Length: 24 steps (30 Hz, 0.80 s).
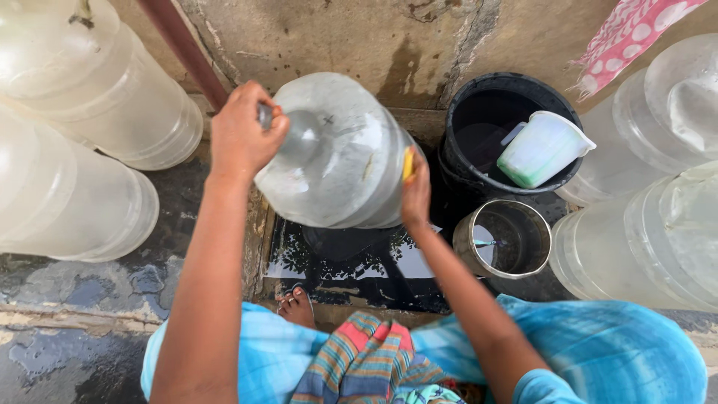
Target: The person scrubs the inside of a large plastic water jug with a purple brush, then uses a yellow sponge to scrub the exterior surface. The person rotates the jug to clean different sides while sitting on the ground.
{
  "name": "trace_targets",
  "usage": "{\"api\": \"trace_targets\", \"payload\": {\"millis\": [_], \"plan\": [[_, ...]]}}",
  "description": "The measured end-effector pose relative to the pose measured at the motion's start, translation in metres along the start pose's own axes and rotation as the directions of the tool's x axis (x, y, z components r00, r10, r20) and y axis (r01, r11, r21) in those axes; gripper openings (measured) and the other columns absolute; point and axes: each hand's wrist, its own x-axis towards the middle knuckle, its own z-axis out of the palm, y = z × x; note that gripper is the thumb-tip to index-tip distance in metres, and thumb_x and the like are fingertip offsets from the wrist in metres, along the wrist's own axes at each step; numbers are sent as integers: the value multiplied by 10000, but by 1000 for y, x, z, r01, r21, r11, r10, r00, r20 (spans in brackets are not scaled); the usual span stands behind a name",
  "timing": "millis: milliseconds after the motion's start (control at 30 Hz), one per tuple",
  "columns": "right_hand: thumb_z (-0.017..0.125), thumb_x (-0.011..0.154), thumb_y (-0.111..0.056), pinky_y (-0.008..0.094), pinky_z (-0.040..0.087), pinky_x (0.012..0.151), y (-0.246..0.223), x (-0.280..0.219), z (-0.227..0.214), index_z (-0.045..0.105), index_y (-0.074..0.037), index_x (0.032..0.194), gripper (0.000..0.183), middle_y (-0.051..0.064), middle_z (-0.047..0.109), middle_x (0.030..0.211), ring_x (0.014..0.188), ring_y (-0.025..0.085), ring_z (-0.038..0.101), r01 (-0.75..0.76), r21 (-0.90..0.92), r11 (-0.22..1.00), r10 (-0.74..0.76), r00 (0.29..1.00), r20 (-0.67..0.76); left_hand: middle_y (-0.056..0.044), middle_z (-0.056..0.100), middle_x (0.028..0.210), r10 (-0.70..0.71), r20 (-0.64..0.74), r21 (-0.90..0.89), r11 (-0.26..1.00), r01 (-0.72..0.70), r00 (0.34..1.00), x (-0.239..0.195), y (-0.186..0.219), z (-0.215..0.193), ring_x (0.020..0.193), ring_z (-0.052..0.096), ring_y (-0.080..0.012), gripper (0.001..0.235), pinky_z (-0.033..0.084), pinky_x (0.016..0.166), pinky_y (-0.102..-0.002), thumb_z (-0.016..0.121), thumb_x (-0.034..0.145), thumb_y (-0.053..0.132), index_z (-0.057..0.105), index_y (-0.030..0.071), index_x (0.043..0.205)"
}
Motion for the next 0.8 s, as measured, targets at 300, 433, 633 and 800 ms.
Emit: {"api": "trace_targets", "payload": {"millis": [300,433,633,800], "plan": [[-2,1017,-781,505,81,1364,-29,-2,38,82,-10,1668,1013,248,103,1747,1640,377,72,295,-85,952,-276,944,179,-116,685,946,16,12,-35,999,-16,1000,-1,-42,-15,852,668,-276,211,530,767,-412,681,857,278,662,91,954],[87,897,-840,437,428,1191,85,28,4,282,-79,1656,1092,197,461,1599,1397,323,520,-198,36,980,192,973,128,-102,662,927,-43,60,-91,995,49,997,-2,-47,-20,800,631,-235,205,504,714,-381,661,849,261,648,81,946],[163,849,-878,485,161,1243,229,-3,-39,174,-97,1626,1102,153,254,1678,1550,322,225,-659,350,666,624,749,222,-62,701,945,-52,9,-93,994,53,999,-2,-46,-21,831,657,-178,183,520,763,-334,694,879,252,674,75,921],[102,732,-949,620,129,1193,239,-13,-50,202,-85,1625,1246,187,291,1661,1527,389,264,-848,399,350,797,493,349,-83,724,885,-192,8,55,980,191,981,0,-51,-24,811,692,-240,213,524,767,-377,735,917,329,719,124,969]]}}
